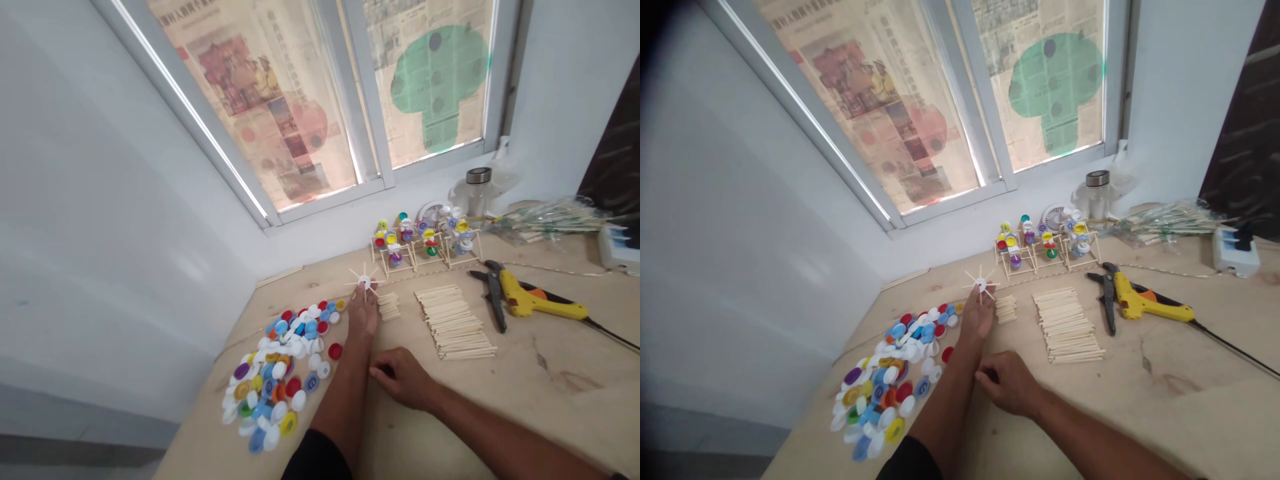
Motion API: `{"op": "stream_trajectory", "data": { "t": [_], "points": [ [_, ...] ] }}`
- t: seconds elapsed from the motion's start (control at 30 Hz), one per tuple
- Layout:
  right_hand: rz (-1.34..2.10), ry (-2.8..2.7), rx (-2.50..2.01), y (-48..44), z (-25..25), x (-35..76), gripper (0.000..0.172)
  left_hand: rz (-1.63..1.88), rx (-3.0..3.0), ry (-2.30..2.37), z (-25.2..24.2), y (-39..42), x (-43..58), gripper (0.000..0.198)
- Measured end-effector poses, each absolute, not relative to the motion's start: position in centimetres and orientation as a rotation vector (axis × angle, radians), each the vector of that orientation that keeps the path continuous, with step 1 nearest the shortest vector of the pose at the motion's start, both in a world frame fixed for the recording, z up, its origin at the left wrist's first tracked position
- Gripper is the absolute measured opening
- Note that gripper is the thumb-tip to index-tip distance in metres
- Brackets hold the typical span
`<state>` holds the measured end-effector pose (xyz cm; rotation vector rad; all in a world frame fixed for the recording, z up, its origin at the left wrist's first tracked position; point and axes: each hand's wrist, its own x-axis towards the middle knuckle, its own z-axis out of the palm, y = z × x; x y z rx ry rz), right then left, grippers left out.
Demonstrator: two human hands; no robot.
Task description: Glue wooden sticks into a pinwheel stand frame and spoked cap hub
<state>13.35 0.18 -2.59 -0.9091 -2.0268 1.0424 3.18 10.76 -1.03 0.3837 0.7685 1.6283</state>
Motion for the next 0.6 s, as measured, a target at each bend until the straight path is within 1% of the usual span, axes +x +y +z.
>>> {"op": "stream_trajectory", "data": {
  "t": [0.27,0.6],
  "points": [
    [1.029,-2.036,-0.907,0.2,-2.5,13.5,0.019,1.627,0.395,0.751,-1.1,11.3,3.7,0.013],
    [1.013,-2.049,-0.91,0.1,-2.0,13.6,0.024,1.628,0.417,0.789,-1.6,8.9,1.6,0.016]
  ]
}}
